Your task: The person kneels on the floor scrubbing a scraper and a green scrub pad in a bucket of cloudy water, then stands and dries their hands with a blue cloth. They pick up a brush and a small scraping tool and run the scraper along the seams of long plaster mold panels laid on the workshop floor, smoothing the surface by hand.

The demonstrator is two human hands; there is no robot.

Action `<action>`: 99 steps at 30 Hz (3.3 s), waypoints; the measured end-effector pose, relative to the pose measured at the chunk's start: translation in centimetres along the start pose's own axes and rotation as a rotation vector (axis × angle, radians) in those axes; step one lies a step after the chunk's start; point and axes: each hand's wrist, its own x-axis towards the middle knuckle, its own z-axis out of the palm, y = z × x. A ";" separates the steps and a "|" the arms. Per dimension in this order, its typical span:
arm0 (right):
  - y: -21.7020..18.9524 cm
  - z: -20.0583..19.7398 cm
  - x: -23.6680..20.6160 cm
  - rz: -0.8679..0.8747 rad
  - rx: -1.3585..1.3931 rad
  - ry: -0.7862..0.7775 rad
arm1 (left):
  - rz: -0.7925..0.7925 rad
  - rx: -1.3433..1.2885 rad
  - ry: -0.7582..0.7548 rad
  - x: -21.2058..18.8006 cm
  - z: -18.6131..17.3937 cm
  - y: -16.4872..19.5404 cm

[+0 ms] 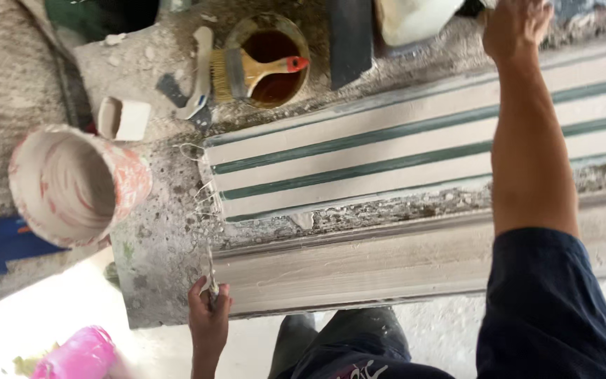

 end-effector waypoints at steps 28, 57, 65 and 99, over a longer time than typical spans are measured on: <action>-59.1 14.5 -67.1 -0.307 0.089 -0.839 | -0.404 -0.982 -0.446 9.1 -14.8 -28.6; -66.2 9.7 -67.2 -0.437 0.167 -0.561 | -0.565 -0.786 -0.539 8.4 -20.1 -24.6; -68.0 9.7 -67.7 -0.277 0.025 -0.678 | -0.436 -0.864 -0.602 8.7 -19.4 -25.8; -64.0 8.1 -68.2 -0.062 0.488 -0.567 | -0.293 -0.815 -0.481 4.7 -21.7 -25.2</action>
